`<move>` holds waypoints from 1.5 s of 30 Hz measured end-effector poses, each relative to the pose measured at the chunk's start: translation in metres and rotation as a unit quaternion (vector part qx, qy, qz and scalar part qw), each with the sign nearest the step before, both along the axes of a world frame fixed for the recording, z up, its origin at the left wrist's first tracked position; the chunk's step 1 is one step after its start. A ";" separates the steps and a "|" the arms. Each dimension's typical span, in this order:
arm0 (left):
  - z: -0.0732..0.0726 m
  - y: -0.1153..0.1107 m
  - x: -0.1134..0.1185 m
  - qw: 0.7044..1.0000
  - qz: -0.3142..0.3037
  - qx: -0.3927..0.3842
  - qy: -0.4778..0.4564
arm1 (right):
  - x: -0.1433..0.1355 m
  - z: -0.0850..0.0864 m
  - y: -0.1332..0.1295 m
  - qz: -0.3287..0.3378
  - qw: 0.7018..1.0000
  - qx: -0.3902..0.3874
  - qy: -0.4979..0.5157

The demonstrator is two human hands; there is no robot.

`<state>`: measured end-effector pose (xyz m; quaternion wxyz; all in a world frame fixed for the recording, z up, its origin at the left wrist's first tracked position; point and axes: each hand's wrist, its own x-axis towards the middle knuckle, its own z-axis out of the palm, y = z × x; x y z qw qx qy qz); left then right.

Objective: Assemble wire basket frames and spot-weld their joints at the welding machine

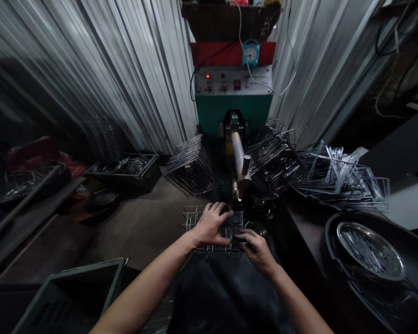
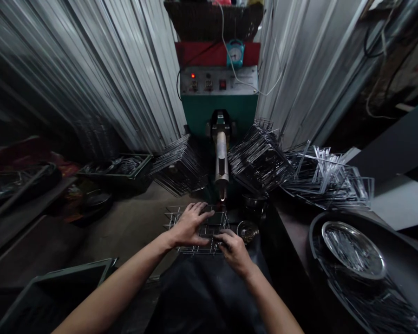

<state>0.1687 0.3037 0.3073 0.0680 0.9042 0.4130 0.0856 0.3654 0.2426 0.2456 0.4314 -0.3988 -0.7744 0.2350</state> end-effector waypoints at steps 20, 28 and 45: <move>0.001 0.034 0.008 0.999 0.038 -0.014 -0.005 | 0.007 0.009 0.045 0.002 1.000 0.025 0.001; 0.002 0.038 0.008 0.998 0.045 -0.043 -0.008 | 0.008 0.011 0.045 0.005 1.000 0.028 0.004; 0.000 0.069 0.016 0.997 0.039 -0.010 -0.063 | 0.004 0.017 0.066 -0.055 0.998 0.025 0.012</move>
